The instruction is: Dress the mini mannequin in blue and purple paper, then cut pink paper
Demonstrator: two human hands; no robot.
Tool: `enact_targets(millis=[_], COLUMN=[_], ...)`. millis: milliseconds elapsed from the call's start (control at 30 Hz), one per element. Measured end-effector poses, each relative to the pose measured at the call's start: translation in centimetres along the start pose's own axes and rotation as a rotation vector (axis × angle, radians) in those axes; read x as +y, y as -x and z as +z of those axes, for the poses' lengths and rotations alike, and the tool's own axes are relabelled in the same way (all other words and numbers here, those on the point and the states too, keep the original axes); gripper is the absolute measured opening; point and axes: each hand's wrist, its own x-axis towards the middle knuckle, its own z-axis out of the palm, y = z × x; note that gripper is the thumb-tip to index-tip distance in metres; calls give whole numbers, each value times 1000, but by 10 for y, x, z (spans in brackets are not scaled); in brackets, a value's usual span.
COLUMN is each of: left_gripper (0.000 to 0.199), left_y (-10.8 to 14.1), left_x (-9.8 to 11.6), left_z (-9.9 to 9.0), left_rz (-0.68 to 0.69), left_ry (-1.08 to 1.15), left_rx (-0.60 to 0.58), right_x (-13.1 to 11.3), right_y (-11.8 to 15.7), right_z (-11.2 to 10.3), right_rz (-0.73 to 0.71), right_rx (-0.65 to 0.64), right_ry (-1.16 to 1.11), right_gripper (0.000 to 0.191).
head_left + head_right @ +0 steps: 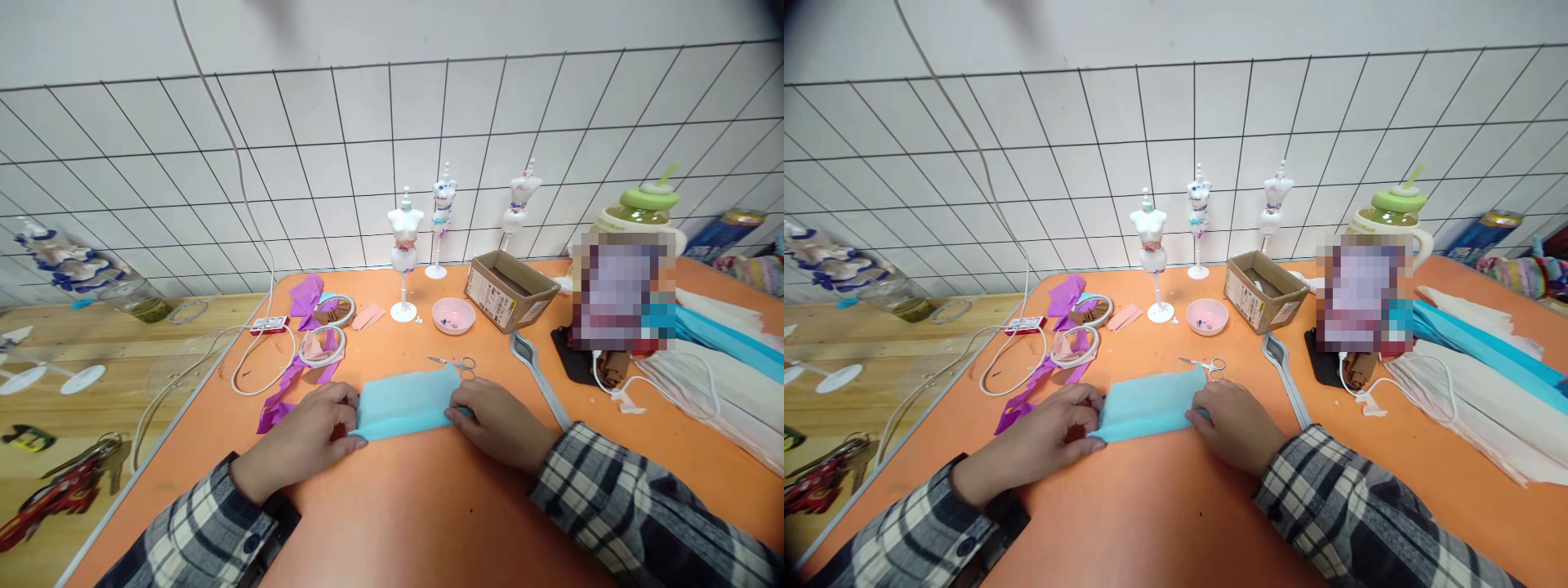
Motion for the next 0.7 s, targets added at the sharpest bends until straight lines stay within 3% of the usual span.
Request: enact_targets(millis=[67,133,233,300,467,700], left_gripper=[16,23,65,90,96,94], left_y=[3,8,14,16,12,10], left_x=[7,21,47,61,69,65], left_z=[-3,-3,10,26,52,45], left_rz=[-3,88,327,351,234,177], left_ry=[-40,-73,-92,-127,-115,-161], left_rx=[36,121,154,38,-186,-187], right_x=[-2,-4,-5,-5,-7,-8], right_y=[-1,-1,-1,-1,-2,-1], right_z=[0,0,0,0,0,0], right_rz=[16,20,11,7,20,31], right_rx=[4,6,8,11,21,14], right_ry=[42,77,103,110,135,190], right_gripper=[26,26,26,25,26,23])
